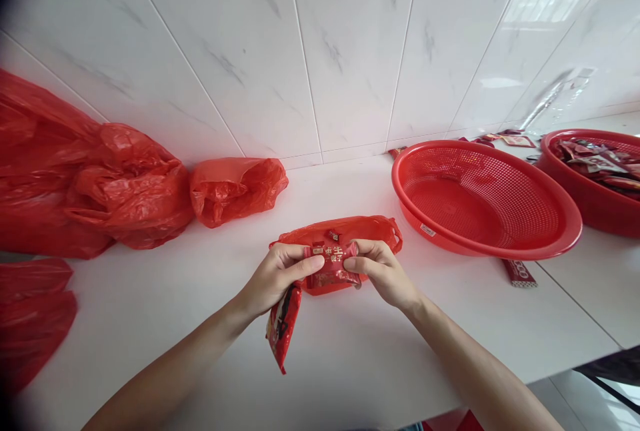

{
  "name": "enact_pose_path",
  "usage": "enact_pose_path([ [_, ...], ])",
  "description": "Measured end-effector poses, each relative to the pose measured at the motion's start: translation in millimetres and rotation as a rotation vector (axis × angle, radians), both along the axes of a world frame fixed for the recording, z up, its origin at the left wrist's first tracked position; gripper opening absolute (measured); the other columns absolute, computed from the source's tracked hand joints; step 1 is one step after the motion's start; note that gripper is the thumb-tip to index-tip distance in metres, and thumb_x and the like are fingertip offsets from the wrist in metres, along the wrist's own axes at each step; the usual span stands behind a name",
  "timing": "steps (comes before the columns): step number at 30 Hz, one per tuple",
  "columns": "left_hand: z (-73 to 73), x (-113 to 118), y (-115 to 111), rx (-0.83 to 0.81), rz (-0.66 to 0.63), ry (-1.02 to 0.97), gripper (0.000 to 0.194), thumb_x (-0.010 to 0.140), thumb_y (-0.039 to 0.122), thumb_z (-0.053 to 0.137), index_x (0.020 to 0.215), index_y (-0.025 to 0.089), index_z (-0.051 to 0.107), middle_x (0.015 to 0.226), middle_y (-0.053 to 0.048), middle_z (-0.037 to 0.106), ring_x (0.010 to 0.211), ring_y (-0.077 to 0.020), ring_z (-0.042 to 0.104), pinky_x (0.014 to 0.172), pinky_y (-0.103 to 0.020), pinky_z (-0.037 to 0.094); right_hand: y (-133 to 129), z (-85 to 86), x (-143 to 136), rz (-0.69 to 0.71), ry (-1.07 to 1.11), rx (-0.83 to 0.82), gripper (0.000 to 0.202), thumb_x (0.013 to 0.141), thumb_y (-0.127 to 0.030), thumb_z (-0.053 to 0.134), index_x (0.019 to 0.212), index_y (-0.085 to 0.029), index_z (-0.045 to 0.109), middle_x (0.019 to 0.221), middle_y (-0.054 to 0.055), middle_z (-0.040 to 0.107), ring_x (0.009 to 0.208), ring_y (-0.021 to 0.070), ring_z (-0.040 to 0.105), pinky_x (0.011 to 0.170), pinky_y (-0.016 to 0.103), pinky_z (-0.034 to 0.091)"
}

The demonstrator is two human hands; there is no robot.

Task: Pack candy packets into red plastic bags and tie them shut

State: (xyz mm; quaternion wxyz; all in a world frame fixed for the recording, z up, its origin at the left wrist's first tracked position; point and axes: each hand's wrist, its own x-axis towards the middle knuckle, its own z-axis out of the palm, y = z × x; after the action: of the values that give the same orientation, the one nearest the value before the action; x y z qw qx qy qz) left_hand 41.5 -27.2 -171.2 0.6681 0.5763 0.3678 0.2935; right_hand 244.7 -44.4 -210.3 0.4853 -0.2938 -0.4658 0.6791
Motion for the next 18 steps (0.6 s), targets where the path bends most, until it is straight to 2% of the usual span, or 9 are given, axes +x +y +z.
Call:
enact_pose_path([
  [13, -2.6, -1.0, 0.7, 0.020, 0.012, 0.012, 0.036, 0.085, 0.048, 0.071, 0.087, 0.014, 0.082, 0.078, -0.008, 0.076, 0.073, -0.0205, 0.068, 0.072, -0.031, 0.055, 0.0, 0.7, 0.6, 0.011, 0.002, 0.011, 0.018, 0.082, -0.028, 0.072, 0.068, -0.018, 0.068, 0.060, -0.001, 0.056, 0.052, 0.0106, 0.042, 0.050, 0.025, 0.037],
  [18, -1.6, -0.9, 0.3, 0.013, 0.007, 0.025, 0.036, 0.086, 0.048, 0.071, 0.085, 0.013, 0.081, 0.078, -0.009, 0.076, 0.076, -0.0216, 0.070, 0.074, -0.031, 0.056, 0.2, 1.1, 0.3, 0.012, 0.009, 0.012, 0.018, 0.082, -0.028, 0.072, 0.068, -0.017, 0.068, 0.061, -0.001, 0.056, 0.053, 0.0105, 0.043, 0.050, 0.025, 0.037],
])
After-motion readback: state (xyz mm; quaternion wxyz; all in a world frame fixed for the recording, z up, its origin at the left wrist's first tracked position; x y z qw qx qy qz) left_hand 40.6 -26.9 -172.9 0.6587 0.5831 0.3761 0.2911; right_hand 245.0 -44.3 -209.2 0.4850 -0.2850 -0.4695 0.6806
